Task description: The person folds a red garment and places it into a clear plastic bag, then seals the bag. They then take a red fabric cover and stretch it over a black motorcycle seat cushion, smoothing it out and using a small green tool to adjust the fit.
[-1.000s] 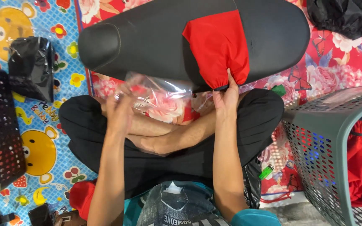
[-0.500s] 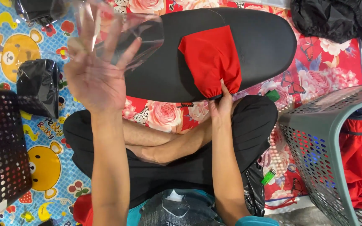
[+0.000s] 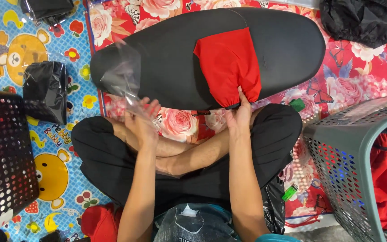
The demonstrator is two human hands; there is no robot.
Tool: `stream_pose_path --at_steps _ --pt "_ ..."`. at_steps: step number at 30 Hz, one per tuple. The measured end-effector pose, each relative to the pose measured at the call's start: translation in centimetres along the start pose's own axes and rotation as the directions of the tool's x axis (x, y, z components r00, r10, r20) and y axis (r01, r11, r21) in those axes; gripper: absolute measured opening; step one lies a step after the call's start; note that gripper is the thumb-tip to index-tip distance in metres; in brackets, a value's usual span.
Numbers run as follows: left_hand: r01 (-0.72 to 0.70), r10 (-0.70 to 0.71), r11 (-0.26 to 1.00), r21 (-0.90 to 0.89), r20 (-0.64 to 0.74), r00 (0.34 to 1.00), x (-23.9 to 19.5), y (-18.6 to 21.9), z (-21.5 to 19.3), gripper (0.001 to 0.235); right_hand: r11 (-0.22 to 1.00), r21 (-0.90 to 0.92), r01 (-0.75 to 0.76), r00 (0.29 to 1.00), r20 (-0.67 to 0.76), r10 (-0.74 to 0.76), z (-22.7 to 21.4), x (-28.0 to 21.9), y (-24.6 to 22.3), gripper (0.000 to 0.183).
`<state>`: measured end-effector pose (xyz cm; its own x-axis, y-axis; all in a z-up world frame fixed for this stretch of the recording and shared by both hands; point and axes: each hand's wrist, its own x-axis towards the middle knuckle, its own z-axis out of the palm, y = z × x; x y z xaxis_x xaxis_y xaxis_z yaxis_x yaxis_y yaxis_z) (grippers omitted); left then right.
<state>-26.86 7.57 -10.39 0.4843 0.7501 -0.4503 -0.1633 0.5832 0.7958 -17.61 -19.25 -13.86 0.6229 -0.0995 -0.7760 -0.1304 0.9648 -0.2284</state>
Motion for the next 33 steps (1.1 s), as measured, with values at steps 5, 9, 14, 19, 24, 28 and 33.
stream_pose_path --at_steps 5,9,14,19,24,28,33 --pt "-0.015 0.038 0.983 0.181 -0.125 0.991 -1.6 0.0 -0.9 0.035 0.998 -0.035 0.044 0.999 0.025 -0.043 -0.1 -0.2 0.1 0.017" --pt "-0.131 0.349 0.635 0.761 -0.132 0.928 0.7 -1.3 -3.3 0.079 0.991 -0.1 0.09 0.995 0.06 -0.085 1.1 -1.4 0.6 0.022" --pt "-0.554 0.433 0.036 0.832 0.487 0.759 -0.8 4.2 1.7 0.041 0.954 -0.225 0.2 0.979 0.092 -0.184 2.0 -3.0 1.9 0.028" --pt "-0.422 0.23 0.09 0.902 0.393 0.89 -4.6 7.9 12.0 0.042 0.95 -0.248 0.191 0.981 0.08 -0.177 2.1 -4.1 2.4 0.03" --pt "-0.417 0.184 -0.554 0.721 0.594 0.783 -0.5 1.3 15.8 0.049 0.922 -0.221 0.318 0.948 0.059 -0.313 1.7 -2.9 1.8 0.034" --pt "-0.361 0.048 -0.871 0.334 0.788 0.613 1.2 -2.9 16.8 0.05 0.935 -0.051 0.351 0.936 0.009 -0.351 2.5 -3.1 -0.9 0.032" --pt "-0.265 -0.143 -0.964 0.015 0.811 0.567 2.2 -4.5 17.4 0.026 0.934 -0.095 0.345 0.939 0.052 -0.341 1.0 -1.8 -2.4 0.03"
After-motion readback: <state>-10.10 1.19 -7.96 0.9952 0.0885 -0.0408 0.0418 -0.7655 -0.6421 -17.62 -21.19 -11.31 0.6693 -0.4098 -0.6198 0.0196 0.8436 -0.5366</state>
